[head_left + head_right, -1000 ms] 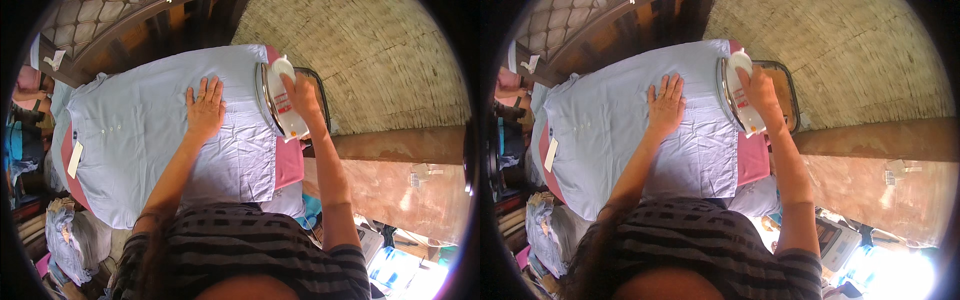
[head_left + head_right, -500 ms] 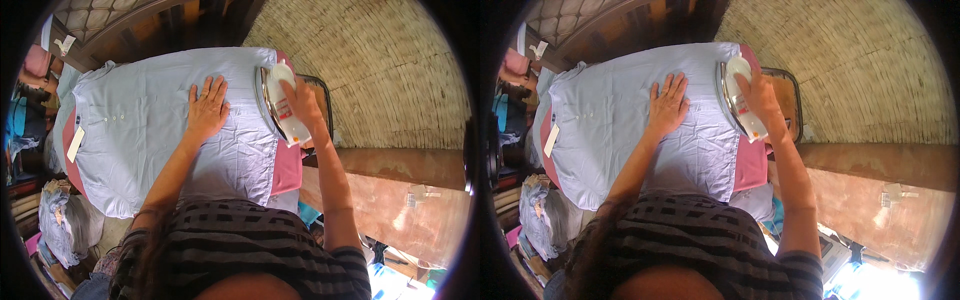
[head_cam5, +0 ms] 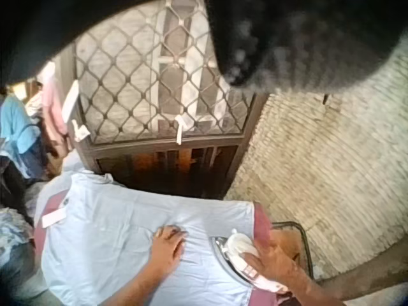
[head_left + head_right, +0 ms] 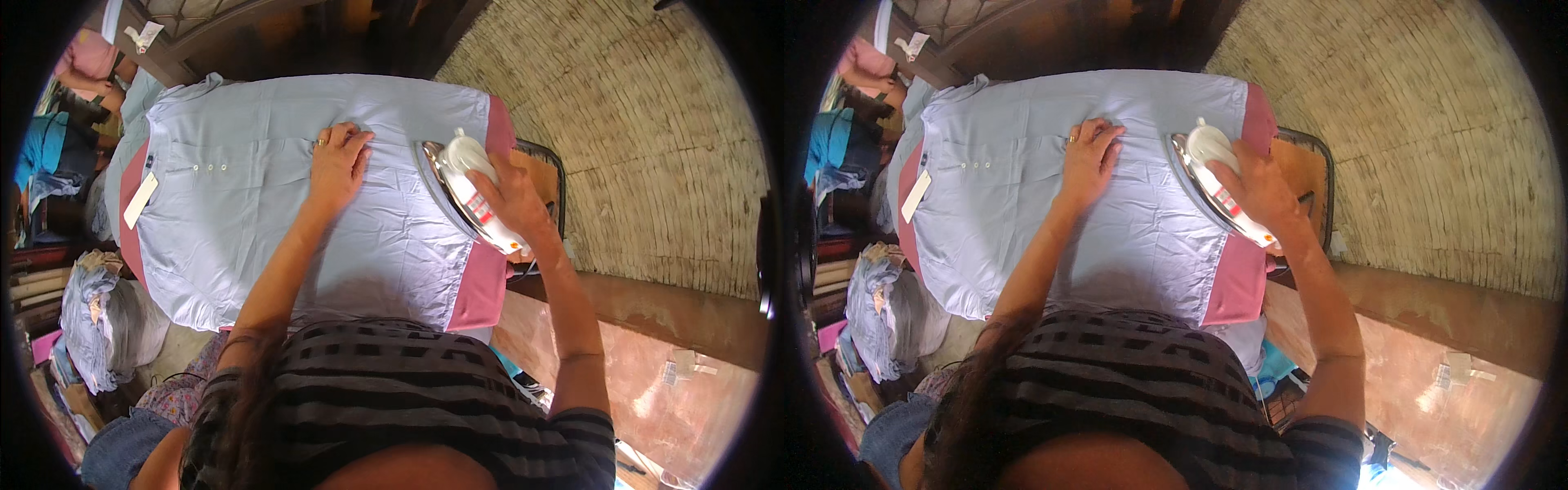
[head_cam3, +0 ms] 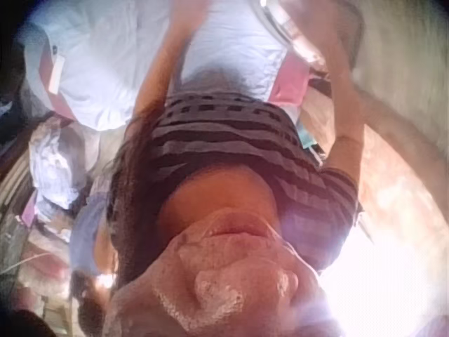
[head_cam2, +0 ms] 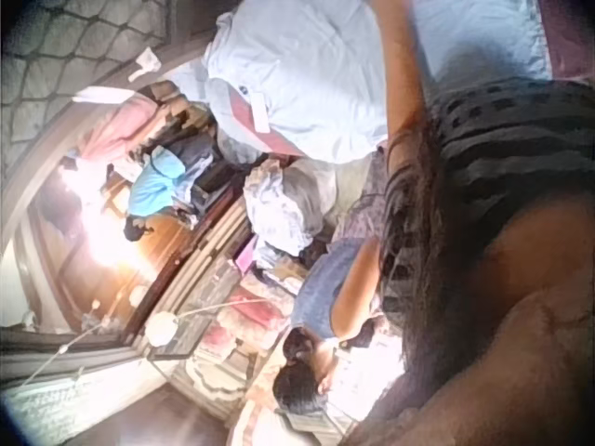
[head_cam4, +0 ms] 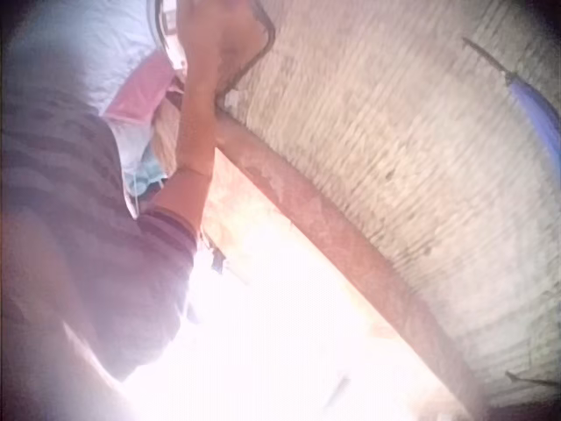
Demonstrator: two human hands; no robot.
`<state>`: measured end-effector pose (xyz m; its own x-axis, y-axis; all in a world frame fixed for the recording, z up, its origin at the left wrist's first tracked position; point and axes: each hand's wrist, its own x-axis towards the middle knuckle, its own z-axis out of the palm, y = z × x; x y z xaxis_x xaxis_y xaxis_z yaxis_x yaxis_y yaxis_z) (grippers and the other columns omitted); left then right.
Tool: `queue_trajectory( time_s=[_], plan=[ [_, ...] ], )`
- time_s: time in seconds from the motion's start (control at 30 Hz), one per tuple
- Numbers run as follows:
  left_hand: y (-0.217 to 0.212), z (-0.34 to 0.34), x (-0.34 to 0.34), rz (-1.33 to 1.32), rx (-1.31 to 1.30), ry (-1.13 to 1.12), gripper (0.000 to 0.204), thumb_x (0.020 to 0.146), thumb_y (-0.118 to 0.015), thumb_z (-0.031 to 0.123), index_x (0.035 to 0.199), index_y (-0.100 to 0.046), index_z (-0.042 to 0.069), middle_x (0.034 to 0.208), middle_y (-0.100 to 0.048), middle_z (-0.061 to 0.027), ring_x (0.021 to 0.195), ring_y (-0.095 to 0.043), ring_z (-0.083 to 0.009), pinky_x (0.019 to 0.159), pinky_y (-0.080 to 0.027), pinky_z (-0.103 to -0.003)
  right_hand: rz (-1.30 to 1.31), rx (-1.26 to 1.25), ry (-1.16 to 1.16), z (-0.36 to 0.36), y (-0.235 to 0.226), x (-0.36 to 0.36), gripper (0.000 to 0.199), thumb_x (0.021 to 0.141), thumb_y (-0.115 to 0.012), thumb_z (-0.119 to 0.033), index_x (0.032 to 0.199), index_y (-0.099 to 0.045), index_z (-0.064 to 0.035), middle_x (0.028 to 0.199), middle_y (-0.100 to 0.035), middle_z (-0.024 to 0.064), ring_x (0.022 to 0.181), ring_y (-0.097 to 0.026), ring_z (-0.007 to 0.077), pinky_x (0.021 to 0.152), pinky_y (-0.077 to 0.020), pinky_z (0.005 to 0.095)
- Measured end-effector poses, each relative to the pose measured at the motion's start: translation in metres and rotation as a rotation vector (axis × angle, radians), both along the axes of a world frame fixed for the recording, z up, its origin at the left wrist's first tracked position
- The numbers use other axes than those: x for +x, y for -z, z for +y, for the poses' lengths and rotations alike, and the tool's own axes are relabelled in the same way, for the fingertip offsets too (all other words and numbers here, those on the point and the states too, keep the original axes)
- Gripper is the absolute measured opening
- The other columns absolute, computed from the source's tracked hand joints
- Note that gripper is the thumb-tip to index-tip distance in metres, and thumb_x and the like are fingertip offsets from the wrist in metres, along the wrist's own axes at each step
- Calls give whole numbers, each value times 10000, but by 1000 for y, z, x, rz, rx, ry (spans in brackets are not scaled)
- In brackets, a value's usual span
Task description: The person irons a light blue shirt on a red ironing board, smoothing the fabric with one hand while moving the iron over the front panels, collar, and sleeves before folding the garment.
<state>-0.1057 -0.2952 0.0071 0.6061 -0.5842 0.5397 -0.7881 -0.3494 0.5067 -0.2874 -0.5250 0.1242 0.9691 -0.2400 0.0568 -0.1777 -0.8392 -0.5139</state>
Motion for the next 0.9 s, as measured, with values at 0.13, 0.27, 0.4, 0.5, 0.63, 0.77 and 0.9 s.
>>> queue_trajectory(
  time_s=[0.13,0.27,0.4,0.5,0.63,0.77,0.9],
  plan=[
    [-3,4,15,2,-52,26,110,842,-681,116,952,-665,114,957,-591,-96,879,-533,-330,766,-434,-447,34,-45,-80,-14,-3,-15,376,906,-708,-346,1007,-577,-8,763,-648,261,751,-670,446,635,-523,491],
    [1,3,25,21,-49,41,80,841,-688,141,879,-619,127,889,-592,-64,837,-539,-323,748,-424,-443,49,-53,-214,-15,-9,-4,353,893,-726,-332,961,-564,-26,755,-627,220,716,-670,386,594,-500,419],
    [1,1,24,-8,-49,56,105,863,-672,144,917,-582,135,891,-615,-27,839,-552,-285,711,-398,-412,100,-69,-210,-5,-16,18,425,857,-754,-422,967,-587,-48,762,-660,227,736,-682,411,638,-532,452],
    [-2,5,25,-62,-3,69,107,888,-650,137,946,-561,139,878,-636,-2,834,-567,-252,682,-371,-389,125,-52,-181,-4,-16,30,449,832,-774,-443,950,-589,-51,760,-664,210,747,-685,407,636,-530,448],
    [-2,8,38,-47,-1,150,70,916,-624,136,953,-565,141,870,-663,6,769,-602,-220,674,-367,-374,119,-94,-241,-7,-16,42,446,814,-793,-431,942,-586,-57,780,-673,191,750,-688,396,634,-530,444],
    [0,11,51,47,17,231,26,928,-614,138,950,-600,140,900,-688,-1,696,-627,-214,689,-394,-358,100,-131,-280,-11,-16,58,446,806,-802,-419,942,-579,-58,796,-677,179,746,-682,389,635,-529,435],
    [1,12,54,116,-62,251,34,926,-618,131,959,-627,126,922,-696,-22,734,-643,-253,719,-432,-372,29,-129,-363,-12,-15,76,440,815,-801,-394,957,-572,-47,787,-673,184,734,-682,380,627,-519,434]
  ],
)
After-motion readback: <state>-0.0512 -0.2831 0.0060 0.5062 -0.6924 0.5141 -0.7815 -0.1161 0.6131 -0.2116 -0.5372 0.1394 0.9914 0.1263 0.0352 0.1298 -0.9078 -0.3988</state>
